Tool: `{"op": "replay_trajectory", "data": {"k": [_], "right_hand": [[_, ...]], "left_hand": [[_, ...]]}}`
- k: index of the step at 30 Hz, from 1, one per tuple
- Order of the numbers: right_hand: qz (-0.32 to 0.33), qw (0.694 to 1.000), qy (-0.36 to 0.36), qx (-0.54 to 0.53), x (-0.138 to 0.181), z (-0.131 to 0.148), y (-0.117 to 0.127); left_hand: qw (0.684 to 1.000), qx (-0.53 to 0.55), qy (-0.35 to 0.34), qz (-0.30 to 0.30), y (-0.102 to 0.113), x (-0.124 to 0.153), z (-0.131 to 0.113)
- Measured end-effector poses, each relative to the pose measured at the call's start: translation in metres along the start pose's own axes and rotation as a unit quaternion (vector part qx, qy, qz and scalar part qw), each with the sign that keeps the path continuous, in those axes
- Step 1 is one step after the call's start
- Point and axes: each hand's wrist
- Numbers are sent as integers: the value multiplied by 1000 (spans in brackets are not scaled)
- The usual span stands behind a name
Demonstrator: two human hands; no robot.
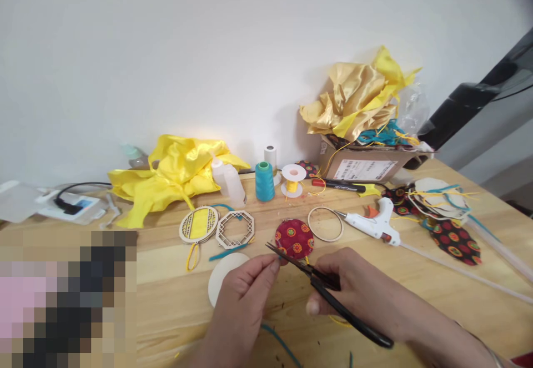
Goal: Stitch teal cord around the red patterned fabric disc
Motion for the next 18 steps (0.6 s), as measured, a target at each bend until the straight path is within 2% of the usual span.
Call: {"op": "replay_trajectory", "data": {"k": [11,14,18], "right_hand": [[-14,1000,-15,-24,2,-9,-3],[-23,999,-25,23,15,-10,4],[-39,988,-33,148,43,-22,22]], "left_hand": [[1000,12,10,-1,-2,-1,-1],[999,40,25,-14,-3,-2,0],[994,89,52,-25,-1,-5,0]]}}
Point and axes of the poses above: each hand's wrist, its own x-axis away from the middle knuckle, its own y-axis out of the back of the hand, z = x × y, and after that the axes turned 12 degrees about -z, right-handed
